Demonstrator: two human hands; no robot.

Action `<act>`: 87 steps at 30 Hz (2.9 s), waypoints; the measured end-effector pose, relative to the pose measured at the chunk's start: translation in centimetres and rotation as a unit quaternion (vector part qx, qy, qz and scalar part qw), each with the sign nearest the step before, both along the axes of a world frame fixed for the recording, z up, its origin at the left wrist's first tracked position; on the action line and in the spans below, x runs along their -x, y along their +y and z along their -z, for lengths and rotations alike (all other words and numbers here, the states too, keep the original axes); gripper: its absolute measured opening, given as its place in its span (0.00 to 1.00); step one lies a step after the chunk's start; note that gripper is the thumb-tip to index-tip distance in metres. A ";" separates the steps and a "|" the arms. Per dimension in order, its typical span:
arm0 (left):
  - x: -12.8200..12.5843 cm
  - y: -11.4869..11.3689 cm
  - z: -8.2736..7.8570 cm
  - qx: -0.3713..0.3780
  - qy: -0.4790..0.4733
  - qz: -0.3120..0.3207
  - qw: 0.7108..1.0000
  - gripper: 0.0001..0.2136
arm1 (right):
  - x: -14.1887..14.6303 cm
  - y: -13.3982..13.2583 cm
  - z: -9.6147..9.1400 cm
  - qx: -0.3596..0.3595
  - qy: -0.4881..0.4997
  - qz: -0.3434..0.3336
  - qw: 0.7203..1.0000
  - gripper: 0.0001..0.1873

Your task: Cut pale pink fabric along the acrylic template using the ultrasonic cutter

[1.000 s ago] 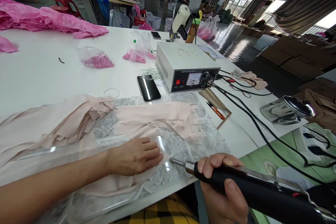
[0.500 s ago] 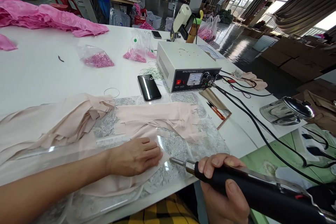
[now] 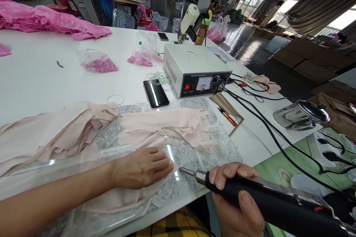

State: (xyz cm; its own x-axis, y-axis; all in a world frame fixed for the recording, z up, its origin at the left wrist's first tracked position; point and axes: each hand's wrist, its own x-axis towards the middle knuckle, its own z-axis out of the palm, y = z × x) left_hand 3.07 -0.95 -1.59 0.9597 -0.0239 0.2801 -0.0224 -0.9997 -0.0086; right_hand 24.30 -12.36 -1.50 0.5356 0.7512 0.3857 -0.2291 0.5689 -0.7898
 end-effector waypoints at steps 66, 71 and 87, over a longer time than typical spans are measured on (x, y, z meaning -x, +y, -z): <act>0.3 0.1 0.2 0.015 0.008 -0.001 1.000 0.12 | 0.6 0.2 -1.1 0.004 -0.069 -0.036 0.997 0.04; 0.3 0.1 -0.2 0.020 0.000 -0.001 1.000 0.12 | 0.6 0.2 -0.8 0.010 -0.083 -0.047 0.995 0.03; 1.0 -0.1 -0.5 0.014 0.018 -0.020 1.000 0.11 | 0.5 -0.4 -0.9 0.035 -0.070 -0.047 0.996 0.04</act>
